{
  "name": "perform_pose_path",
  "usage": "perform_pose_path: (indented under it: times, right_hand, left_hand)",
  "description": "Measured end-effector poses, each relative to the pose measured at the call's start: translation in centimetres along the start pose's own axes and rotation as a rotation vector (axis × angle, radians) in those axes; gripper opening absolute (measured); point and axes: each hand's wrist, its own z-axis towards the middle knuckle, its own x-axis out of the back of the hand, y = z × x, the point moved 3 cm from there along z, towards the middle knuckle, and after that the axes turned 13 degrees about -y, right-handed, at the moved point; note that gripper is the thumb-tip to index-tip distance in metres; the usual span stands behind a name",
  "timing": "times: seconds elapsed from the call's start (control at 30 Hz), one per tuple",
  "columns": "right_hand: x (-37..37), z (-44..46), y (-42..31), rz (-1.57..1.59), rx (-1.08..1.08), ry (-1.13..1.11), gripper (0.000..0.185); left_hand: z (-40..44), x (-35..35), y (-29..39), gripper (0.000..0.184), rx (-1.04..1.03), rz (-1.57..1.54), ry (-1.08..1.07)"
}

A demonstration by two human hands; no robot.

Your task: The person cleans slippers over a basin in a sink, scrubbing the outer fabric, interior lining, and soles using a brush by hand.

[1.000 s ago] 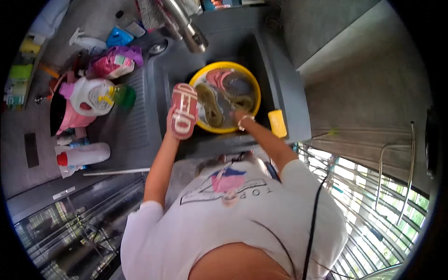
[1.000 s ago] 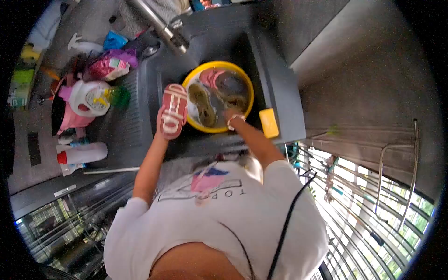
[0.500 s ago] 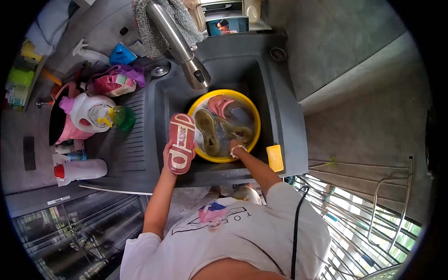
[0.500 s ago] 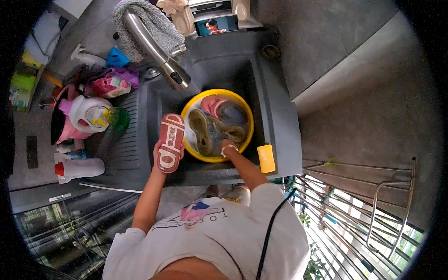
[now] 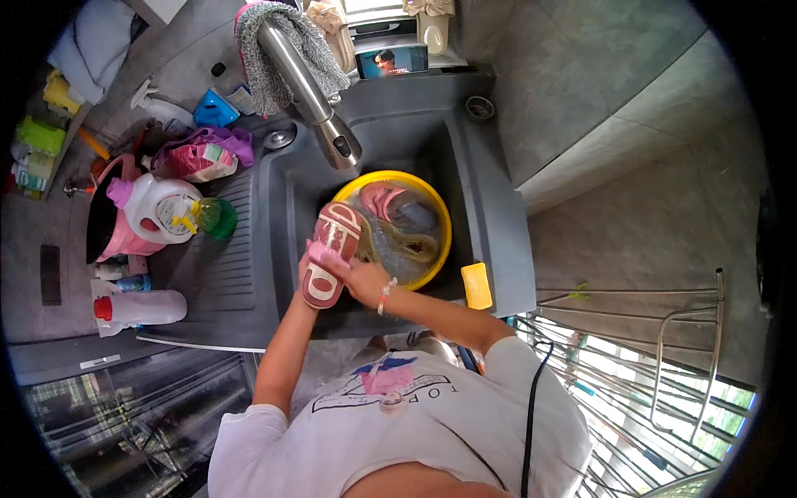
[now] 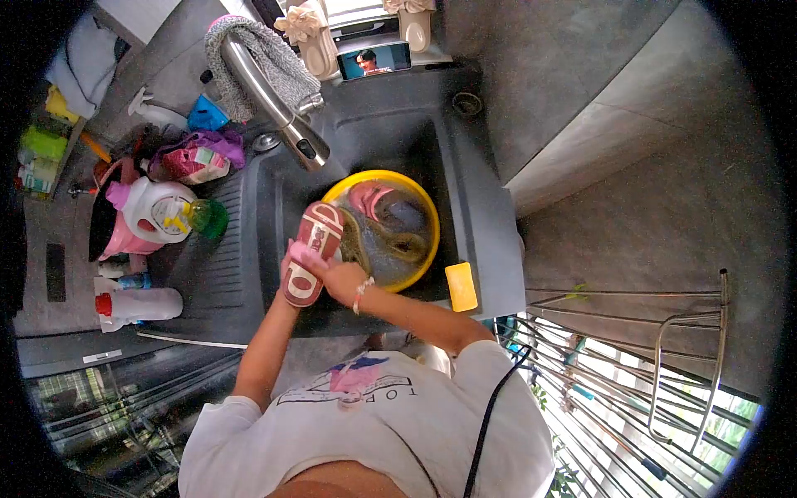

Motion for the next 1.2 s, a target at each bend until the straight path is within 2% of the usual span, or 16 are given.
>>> perform_pose_path:
  times: [0.03,0.13,0.2,0.3,0.37,0.43,0.47,0.5,0.57,0.63,0.8,0.9,0.97,1.1,1.13,1.2]
  right_hand:
    - [-0.1,-0.6,-0.8,-0.016,0.067,-0.034,0.067]
    - [2.2,0.6,1.6,-0.083,0.047,0.000,0.061]
    - [0.1,5.3,8.6,-0.046,-0.156,0.038,0.043]
    - [4.2,5.8,9.6,0.007,-0.298,0.086,0.050]
    - [3.1,4.3,7.5,-0.054,-0.166,0.092,0.058]
    - [2.9,1.4,3.0,-0.152,-0.023,-0.142,0.061]
    - [3.0,0.1,0.8,-0.095,0.203,0.075,0.059]
    - [2.7,1.3,2.1,-0.091,0.206,0.070,0.059]
    - [1.9,4.7,7.3,-0.171,-0.154,-0.088,0.046]
    - [4.0,5.0,7.5,0.007,-0.169,0.203,0.032]
    - [0.1,-1.3,-3.3,-0.115,0.134,-0.112,0.057]
    - [1.3,0.7,-0.5,-0.157,0.132,-0.065,0.050]
    - [3.3,3.2,3.6,-0.192,-0.092,-0.023,0.032]
    - [1.4,-1.3,-1.2,-0.083,0.128,0.071,0.050]
    - [1.4,-2.4,-2.5,-0.170,0.128,-0.043,0.062]
    - [1.4,-1.2,0.3,-0.201,0.115,-0.029,0.064]
  left_hand:
    - [0.0,0.3,0.2,0.063,-0.085,0.109,0.104]
    - [-0.4,0.8,0.2,0.063,0.041,0.031,-0.027]
    - [-0.7,-0.6,-0.3,0.061,0.153,-0.075,-0.119]
    - [-0.7,0.4,0.1,0.064,0.160,0.040,-0.089]
    - [-0.3,2.1,0.7,0.062,0.183,-0.017,-0.165]
    - [-0.8,0.6,0.5,0.063,0.140,-0.091,-0.105]
    - [-0.7,1.2,0.5,0.063,0.151,-0.128,-0.146]
    - [-0.7,1.6,0.5,0.062,0.166,-0.164,-0.187]
    - [-0.7,0.2,0.0,0.060,0.220,-0.180,-0.246]
    - [-0.4,0.6,-0.1,0.058,0.215,-0.119,-0.226]
    - [1.1,2.6,1.8,0.065,-0.015,-0.136,-0.212]
    - [0.9,1.4,2.0,0.066,-0.016,-0.203,-0.233]
    - [1.1,0.7,2.1,0.063,-0.019,-0.206,-0.186]
    - [1.9,1.1,2.7,0.063,-0.082,-0.075,-0.249]
    - [1.5,0.3,2.6,0.062,-0.099,-0.135,-0.195]
    - [1.5,0.6,2.6,0.059,-0.180,-0.003,-0.169]
